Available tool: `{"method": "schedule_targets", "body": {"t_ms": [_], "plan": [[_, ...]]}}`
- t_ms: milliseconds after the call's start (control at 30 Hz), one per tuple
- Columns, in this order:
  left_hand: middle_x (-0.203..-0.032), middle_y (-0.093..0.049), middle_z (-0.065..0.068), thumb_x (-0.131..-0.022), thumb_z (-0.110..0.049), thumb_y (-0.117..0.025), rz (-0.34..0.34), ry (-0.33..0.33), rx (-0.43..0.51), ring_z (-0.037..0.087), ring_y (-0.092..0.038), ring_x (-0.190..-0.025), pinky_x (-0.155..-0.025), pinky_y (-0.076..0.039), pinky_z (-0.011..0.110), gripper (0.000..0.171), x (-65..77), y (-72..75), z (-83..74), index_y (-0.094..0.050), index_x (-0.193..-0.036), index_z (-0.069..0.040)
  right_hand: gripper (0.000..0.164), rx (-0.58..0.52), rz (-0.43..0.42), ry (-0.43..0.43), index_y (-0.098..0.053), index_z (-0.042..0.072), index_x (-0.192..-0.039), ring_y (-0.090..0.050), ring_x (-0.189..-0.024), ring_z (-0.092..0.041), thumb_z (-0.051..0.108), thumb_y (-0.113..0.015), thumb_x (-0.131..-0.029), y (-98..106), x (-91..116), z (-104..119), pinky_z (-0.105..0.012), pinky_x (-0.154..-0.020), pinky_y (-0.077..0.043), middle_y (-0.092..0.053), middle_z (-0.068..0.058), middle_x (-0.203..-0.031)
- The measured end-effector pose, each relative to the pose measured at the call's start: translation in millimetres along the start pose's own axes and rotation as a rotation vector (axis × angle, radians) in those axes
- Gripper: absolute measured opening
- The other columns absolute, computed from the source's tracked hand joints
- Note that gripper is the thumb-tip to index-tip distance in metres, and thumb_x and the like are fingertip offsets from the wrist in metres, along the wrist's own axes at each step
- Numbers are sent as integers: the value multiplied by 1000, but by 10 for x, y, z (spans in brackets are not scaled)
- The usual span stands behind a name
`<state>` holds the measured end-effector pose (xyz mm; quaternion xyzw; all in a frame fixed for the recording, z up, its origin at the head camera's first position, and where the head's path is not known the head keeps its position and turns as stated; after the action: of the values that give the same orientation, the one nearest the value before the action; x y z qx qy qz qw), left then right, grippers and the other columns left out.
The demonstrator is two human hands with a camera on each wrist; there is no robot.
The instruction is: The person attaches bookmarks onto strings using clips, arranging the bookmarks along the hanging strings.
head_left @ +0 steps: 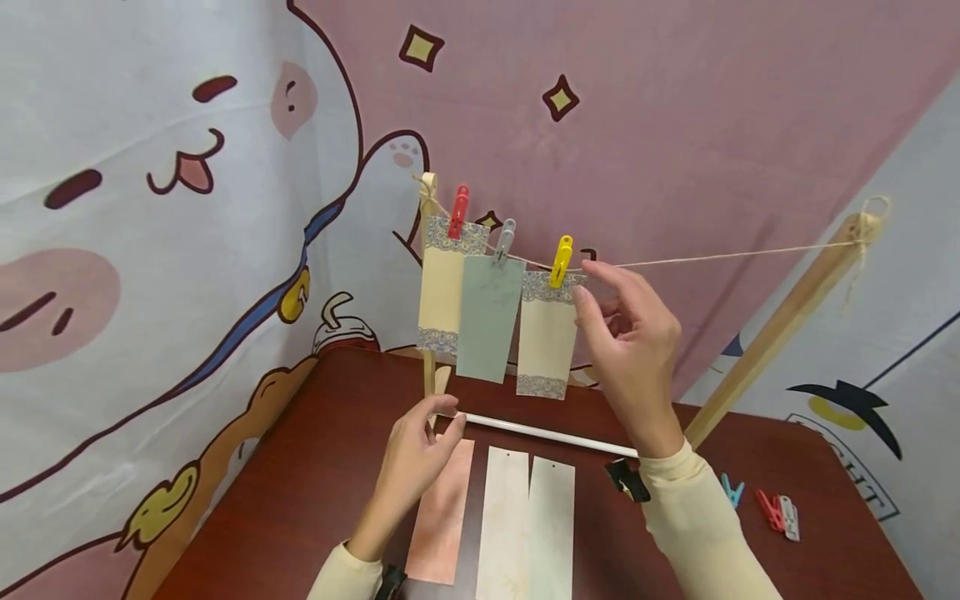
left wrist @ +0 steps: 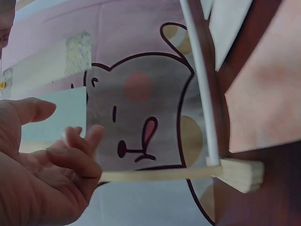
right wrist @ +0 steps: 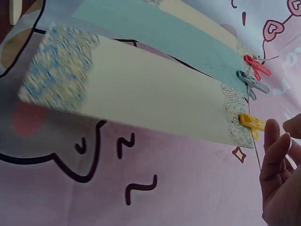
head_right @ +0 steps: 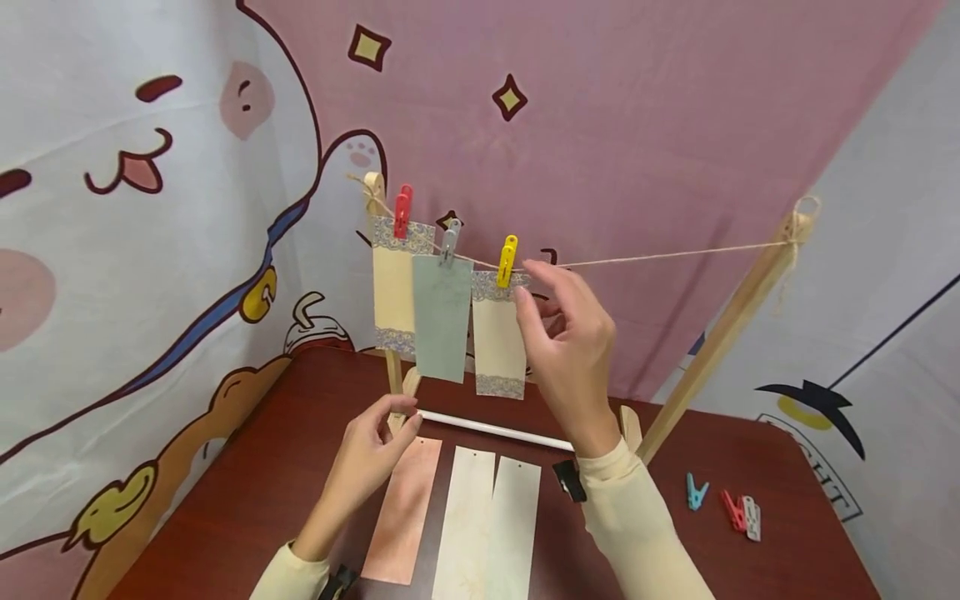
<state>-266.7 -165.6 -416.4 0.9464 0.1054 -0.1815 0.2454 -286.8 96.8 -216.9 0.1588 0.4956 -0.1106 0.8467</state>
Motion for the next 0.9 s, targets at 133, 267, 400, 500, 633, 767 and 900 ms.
{"method": "schedule_targets", "body": {"t_ms": [133, 267, 400, 500, 633, 767, 900], "plan": [[-108, -72, 2, -99, -27, -81, 14, 48, -32, 8, -49, -64, -60, -44, 29, 31, 96, 18, 144, -75, -123, -10, 29, 1, 9, 29, -79, 4, -128, -62, -69, -6, 1, -76, -99, 34, 130, -25, -14, -59, -45, -76, -10, -110], [-119, -68, 1, -96, -45, -82, 32, 128, -48, 15, -53, -73, -68, -46, 33, 49, 168, 33, 279, -72, -131, -11, 28, 25, 45, 51, -79, 3, -126, -57, -68, -8, 1, -76, -99, 6, 225, -67, -15, -61, -45, -76, -10, -111], [-129, -66, 6, -95, -50, -82, 66, 156, -79, 21, -57, -85, -77, -49, 42, 61, 232, 7, 335, -68, -137, -9, 28, 43, 64, 57, -79, 3, -126, -57, -67, -7, 2, -75, -99, 22, 334, -105, -15, -60, -44, -76, -9, -116], [-130, -65, 10, -94, -47, -84, 88, 153, -124, 25, -62, -99, -84, -53, 49, 64, 267, -14, 356, -66, -140, -6, 29, 60, 67, 50, -78, 2, -127, -58, -67, -6, 1, -74, -98, 68, 410, -127, -16, -60, -44, -76, -9, -119], [-128, -65, 13, -92, -44, -86, 104, 162, -172, 35, -65, -110, -88, -54, 55, 66, 321, -13, 417, -64, -139, -3, 29, 85, 69, 41, -78, 0, -125, -57, -66, -5, -3, -74, -96, 140, 486, -96, -17, -59, -43, -75, -11, -121], [-126, -65, 17, -90, -42, -87, 140, 178, -198, 37, -65, -103, -84, -54, 53, 69, 370, -27, 491, -62, -139, 0, 28, 88, 58, 37, -78, -4, -121, -54, -66, -5, -9, -73, -94, 218, 539, 2, -18, -59, -41, -75, -17, -118], [-123, -64, 18, -88, -40, -88, 168, 205, -241, 34, -66, -97, -81, -54, 53, 73, 425, -12, 561, -60, -140, 3, 26, 89, 49, 18, -78, -6, -118, -48, -63, -3, -13, -71, -93, 284, 596, 28, -18, -58, -38, -75, -19, -114]]}}
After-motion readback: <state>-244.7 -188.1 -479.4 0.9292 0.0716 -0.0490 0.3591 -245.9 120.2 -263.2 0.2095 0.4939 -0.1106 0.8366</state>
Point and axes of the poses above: each hand's wrist, its own x-axis away from the middle knuckle, its own y-axis out of the back of the hand, z = x × y, the point moved 10 cm from there along -x, towards the middle knuckle
